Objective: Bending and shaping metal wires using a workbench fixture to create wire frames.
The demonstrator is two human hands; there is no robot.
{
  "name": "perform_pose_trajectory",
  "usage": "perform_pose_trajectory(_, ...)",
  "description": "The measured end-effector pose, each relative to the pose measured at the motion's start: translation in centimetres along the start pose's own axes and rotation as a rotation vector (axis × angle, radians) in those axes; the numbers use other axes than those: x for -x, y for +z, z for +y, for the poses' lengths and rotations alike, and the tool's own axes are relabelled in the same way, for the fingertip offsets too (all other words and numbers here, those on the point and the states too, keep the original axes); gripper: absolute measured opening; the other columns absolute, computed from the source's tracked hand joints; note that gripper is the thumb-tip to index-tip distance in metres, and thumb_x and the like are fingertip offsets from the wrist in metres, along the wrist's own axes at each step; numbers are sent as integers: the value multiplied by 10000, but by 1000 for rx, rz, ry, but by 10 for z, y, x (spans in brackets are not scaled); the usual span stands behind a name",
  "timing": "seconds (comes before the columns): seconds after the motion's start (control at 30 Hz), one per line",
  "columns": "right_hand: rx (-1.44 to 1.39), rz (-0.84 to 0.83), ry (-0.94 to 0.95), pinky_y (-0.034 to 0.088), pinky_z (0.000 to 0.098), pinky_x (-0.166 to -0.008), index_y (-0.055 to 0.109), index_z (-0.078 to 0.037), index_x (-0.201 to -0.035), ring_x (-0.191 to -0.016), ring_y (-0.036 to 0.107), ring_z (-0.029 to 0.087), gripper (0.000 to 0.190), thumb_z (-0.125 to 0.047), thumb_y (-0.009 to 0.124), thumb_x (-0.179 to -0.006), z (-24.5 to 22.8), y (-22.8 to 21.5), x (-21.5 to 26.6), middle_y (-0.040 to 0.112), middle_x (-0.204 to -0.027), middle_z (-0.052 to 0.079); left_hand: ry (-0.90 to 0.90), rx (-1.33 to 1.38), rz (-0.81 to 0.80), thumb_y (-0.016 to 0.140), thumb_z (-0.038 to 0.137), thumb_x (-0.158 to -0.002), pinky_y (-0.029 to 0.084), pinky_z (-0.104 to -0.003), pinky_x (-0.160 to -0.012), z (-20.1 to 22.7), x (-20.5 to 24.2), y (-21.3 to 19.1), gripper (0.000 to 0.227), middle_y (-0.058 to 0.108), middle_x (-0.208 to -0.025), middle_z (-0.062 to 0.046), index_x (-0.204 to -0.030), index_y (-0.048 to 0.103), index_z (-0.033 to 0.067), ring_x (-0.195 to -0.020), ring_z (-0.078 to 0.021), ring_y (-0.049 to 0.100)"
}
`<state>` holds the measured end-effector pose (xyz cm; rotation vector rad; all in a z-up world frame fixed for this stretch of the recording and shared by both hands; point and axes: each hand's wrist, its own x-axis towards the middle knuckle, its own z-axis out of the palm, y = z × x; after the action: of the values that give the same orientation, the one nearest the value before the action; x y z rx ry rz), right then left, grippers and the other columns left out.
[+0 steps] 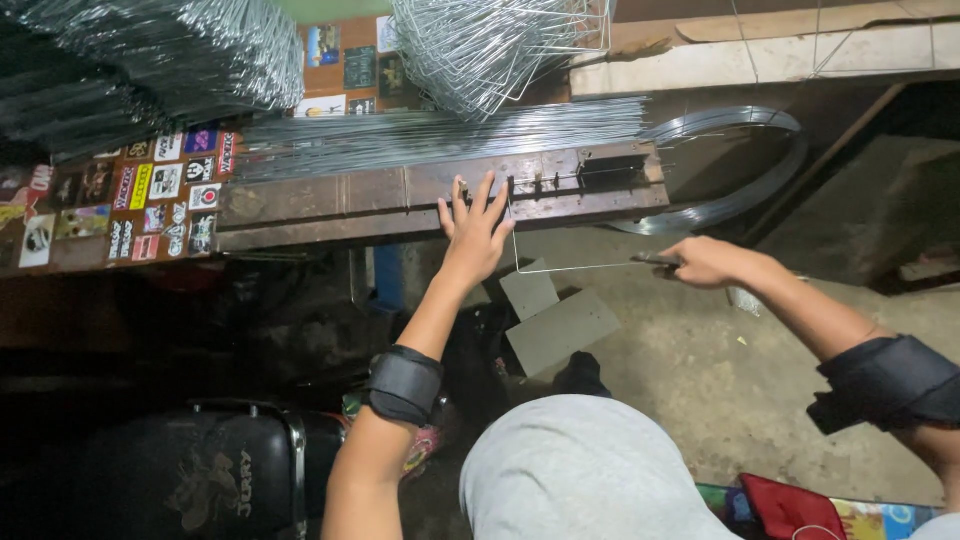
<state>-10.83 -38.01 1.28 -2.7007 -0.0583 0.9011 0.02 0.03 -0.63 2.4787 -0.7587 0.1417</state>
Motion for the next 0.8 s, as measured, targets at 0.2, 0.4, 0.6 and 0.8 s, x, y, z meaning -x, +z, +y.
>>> perform_pose_trajectory(0.2,50,217,0,557,437,-789,750,-160,-1183,-881,721,338,323,-177,641,-880,25,18,8,769,-979,176,55,-43,98,529,236,-1069,22,-678,-1255,0,21,-6,552,249,-1738,-77,-1614,441,253,-1616,-436,100)
perform_pose_trajectory(0.4,217,542,-76,554,382,-726,760,-160,-1164,-804,713,271,228,-160,640,-969,22,-66,57,775,-991,123,65,-125,173,560,291,-1024,-6,-757,-1123,46,3,-37,577,311,-1632,-127,-1547,391,116,-1528,-389,162)
perform_pose_trajectory(0.6,389,859,-155,550,327,-663,769,-159,-1145,-726,705,205,157,-143,639,-1059,-21,-144,92,780,-1002,70,114,366,370,517,93,-1095,562,-471,-1003,57,-32,-58,532,716,-1272,-126,-1603,360,118,-1160,-300,701)
perform_pose_trajectory(0.8,488,959,-146,545,296,-586,787,-193,-1152,-654,700,150,179,-102,657,-1069,-23,-137,68,787,-996,17,46,375,267,498,40,-1053,587,-383,-761,59,-17,-69,597,774,-1041,-125,-1618,316,102,-848,-254,769)
